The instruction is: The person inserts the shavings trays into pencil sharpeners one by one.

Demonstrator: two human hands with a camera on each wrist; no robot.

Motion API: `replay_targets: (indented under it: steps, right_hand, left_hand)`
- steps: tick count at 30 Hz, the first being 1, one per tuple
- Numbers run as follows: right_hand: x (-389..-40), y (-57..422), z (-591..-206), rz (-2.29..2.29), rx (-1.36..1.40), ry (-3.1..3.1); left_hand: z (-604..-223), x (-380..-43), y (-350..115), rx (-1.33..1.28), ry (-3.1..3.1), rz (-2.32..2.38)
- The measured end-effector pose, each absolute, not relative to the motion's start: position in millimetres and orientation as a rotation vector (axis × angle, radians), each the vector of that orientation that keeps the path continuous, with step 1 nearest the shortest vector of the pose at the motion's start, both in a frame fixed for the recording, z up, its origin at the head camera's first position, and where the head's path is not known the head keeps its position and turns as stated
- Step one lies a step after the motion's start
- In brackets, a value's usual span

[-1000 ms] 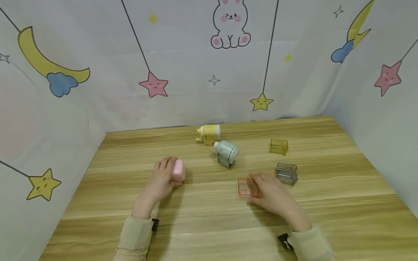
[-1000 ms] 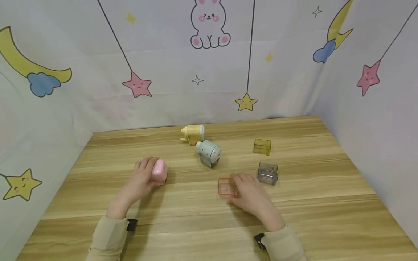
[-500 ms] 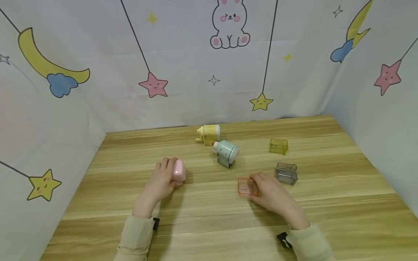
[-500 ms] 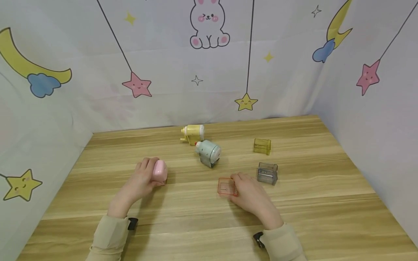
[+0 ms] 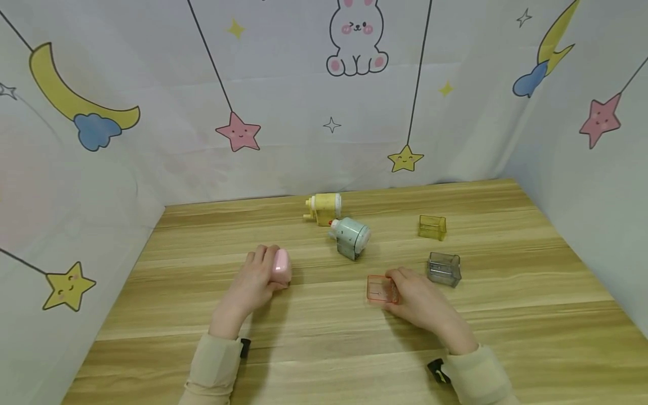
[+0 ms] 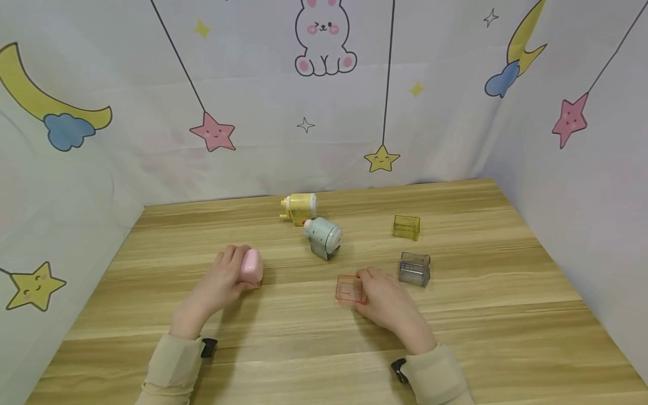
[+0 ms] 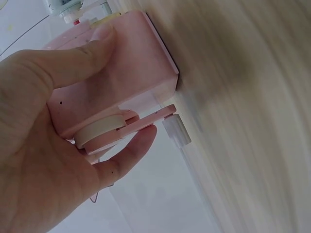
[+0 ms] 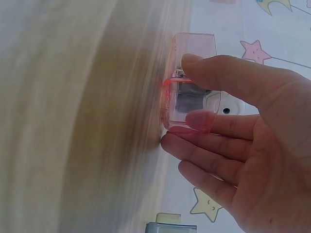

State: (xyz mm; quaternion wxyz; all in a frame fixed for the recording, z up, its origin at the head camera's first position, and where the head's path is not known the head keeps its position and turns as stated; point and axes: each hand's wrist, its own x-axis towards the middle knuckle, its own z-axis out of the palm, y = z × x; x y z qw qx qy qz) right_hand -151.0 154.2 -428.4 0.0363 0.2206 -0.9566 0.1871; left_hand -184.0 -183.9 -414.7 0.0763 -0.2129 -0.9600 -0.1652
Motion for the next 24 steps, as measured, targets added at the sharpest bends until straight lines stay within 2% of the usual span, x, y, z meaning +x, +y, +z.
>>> replay_targets:
  steps: [24]
  right_hand:
    - [-154.9,146.7,-429.1,0.53,0.69,-2.928]
  left_hand:
    - [-415.9,-180.0,-167.9,-0.674,-2.877,-0.473]
